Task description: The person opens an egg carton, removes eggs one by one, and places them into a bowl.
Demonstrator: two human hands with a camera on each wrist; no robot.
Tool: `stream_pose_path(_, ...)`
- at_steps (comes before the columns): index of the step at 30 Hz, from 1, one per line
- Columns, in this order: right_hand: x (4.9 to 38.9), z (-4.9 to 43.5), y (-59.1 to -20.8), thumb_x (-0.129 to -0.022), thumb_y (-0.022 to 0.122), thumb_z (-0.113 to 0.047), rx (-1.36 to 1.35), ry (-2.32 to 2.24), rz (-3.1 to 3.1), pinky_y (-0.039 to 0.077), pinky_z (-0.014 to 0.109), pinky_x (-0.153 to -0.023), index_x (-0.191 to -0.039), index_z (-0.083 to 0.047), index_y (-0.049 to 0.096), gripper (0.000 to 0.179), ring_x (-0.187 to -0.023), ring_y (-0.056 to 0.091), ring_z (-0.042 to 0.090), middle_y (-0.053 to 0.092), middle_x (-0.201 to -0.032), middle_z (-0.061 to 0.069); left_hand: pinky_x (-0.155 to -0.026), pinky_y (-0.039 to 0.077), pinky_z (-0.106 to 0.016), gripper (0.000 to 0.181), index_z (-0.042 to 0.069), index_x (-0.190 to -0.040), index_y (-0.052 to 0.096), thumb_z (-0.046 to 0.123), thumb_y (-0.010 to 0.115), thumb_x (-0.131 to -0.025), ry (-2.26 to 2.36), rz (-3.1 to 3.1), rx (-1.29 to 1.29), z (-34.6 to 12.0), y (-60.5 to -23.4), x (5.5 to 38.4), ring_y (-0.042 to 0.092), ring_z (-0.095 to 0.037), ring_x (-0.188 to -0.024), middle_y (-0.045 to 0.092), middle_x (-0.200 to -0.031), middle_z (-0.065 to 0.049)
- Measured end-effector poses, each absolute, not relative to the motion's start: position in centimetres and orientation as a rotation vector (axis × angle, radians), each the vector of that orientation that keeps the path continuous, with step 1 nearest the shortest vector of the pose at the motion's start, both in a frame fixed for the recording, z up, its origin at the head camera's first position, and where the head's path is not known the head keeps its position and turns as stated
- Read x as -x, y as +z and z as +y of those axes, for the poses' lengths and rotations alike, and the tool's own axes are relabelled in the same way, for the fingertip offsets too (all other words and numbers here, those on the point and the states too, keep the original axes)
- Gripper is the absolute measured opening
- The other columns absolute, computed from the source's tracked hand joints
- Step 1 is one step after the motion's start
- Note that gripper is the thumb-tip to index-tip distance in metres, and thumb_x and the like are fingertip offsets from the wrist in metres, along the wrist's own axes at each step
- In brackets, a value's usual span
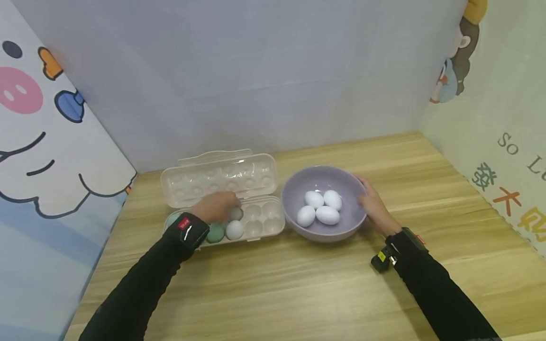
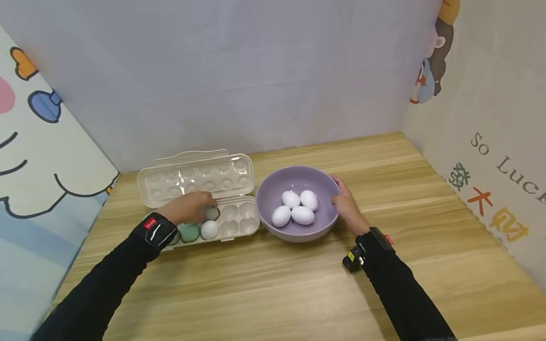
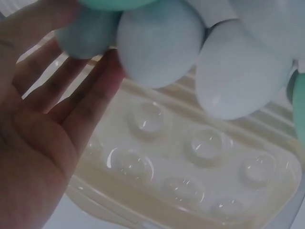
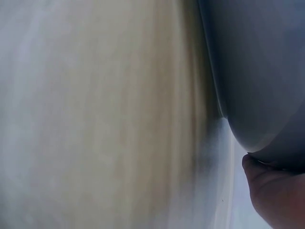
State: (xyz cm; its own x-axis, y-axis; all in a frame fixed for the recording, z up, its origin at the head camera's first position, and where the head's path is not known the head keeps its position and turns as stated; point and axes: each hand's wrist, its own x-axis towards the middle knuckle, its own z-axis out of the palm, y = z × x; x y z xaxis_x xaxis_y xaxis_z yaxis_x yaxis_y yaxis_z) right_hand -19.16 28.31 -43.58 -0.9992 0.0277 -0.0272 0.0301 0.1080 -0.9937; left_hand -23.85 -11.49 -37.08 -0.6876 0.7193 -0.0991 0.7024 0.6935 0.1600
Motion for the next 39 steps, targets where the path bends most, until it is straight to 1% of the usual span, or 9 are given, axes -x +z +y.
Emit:
stream_pose_path(3, 19.9, 28.9, -45.0, -0.068, 0.031, 0.009, -0.056, -2.115, 2.335, 0.034, 0.055, -0.094, -0.139, -0.023, 0.024, 0.079, -0.125, 0.025, 0.040, 0.016, -0.145, 0.014, -0.065, 0.046, -0.033, 0.028, 0.017, -0.081, 0.057, 0.004, 0.068, -0.058, 0.147, 2.780, -1.247, -12.0, -38.1, 24.2, 0.050, -0.015, -0.070, 0.050, -0.080, 0.004)
stream_pose_path(4, 20.2, 29.1, -45.4, -0.068, 0.031, 0.009, -0.046, -2.126, 2.330, 0.034, 0.055, -0.094, -0.139, -0.024, 0.024, 0.079, -0.124, 0.025, 0.040, 0.016, -0.145, 0.014, -0.066, 0.047, -0.034, 0.030, 0.016, -0.082, 0.056, 0.005, 0.069, -0.058, 0.148, 2.787, -1.269, -12.1, -38.2, 24.3, 0.050, -0.016, -0.071, 0.049, -0.081, 0.003)
stream_pose_path(7, 20.5, 29.3, -46.0, -0.067, 0.031, 0.009, -0.015, -2.144, 2.323, 0.035, 0.055, -0.093, -0.139, -0.026, 0.024, 0.080, -0.123, 0.026, 0.040, 0.016, -0.145, 0.014, -0.067, 0.047, -0.033, 0.031, 0.016, -0.083, 0.055, 0.005, 0.070, -0.058, 0.161, 2.793, -1.288, -12.1, -38.4, 24.3, 0.051, -0.016, -0.072, 0.049, -0.082, 0.003)
stream_pose_path(13, 20.3, 29.2, -45.4, -0.068, 0.031, 0.009, -0.019, -2.129, 2.320, 0.034, 0.055, -0.094, -0.140, -0.024, 0.023, 0.080, -0.124, 0.025, 0.041, 0.015, -0.145, 0.015, -0.067, 0.046, -0.033, 0.032, 0.017, -0.085, 0.055, 0.005, 0.070, -0.060, 0.191, 2.772, -1.188, -12.0, -37.6, 24.3, 0.050, -0.015, -0.073, 0.053, -0.082, 0.006)
stream_pose_path(19, 19.5, 28.9, -44.4, -0.069, 0.034, 0.008, 0.008, -2.127, 2.322, 0.034, 0.055, -0.094, -0.140, -0.021, 0.023, 0.078, -0.125, 0.022, 0.044, 0.013, -0.145, 0.017, -0.068, 0.046, -0.033, 0.038, 0.010, -0.094, 0.057, 0.002, 0.071, -0.060, 0.237, 2.808, -1.118, -11.0, -35.2, 23.9, 0.051, -0.017, -0.075, 0.056, -0.088, 0.000)
stream_pose_path(23, 19.4, 28.8, -44.3, -0.067, 0.033, 0.007, -0.016, -2.121, 2.327, 0.036, 0.054, -0.093, -0.140, -0.020, 0.022, 0.079, -0.123, 0.025, 0.041, 0.015, -0.144, 0.017, -0.069, 0.046, -0.033, 0.035, 0.011, -0.092, 0.056, -0.001, 0.069, -0.062, 0.267, 2.835, -1.171, -9.9, -33.9, 24.1, 0.051, -0.016, -0.075, 0.056, -0.085, 0.001)
stream_pose_path(28, 20.2, 29.1, -45.5, -0.066, 0.033, 0.007, -0.031, -2.137, 2.310, 0.034, 0.055, -0.094, -0.140, -0.021, 0.022, 0.079, -0.125, 0.024, 0.041, 0.015, -0.145, 0.015, -0.068, 0.045, -0.032, 0.032, 0.012, -0.089, 0.055, 0.004, 0.072, -0.063, 0.306, 2.850, -1.322, -7.9, -32.6, 24.3, 0.050, -0.016, -0.074, 0.054, -0.083, 0.002)
stream_pose_path(34, 20.2, 29.3, -45.7, -0.067, 0.032, 0.009, -0.036, -2.145, 2.308, 0.035, 0.053, -0.094, -0.138, -0.024, 0.025, 0.079, -0.123, 0.027, 0.038, 0.017, -0.145, 0.012, -0.072, 0.046, -0.031, 0.046, 0.010, -0.108, 0.059, 0.017, 0.074, -0.065, 0.202, 2.845, -1.443, -4.6, -31.5, 24.4, 0.050, -0.015, -0.082, 0.053, -0.095, -0.001)
stream_pose_path(39, 19.0, 28.4, -43.6, -0.068, 0.033, 0.009, -0.036, -2.121, 2.316, 0.035, 0.055, -0.094, -0.140, -0.019, 0.022, 0.078, -0.124, 0.024, 0.042, 0.015, -0.145, 0.016, -0.065, 0.044, -0.028, 0.036, 0.014, -0.100, 0.063, 0.023, 0.073, -0.067, 0.130, 2.839, -1.551, -2.0, -31.2, 24.7, 0.049, -0.014, -0.074, 0.050, -0.086, 0.002)
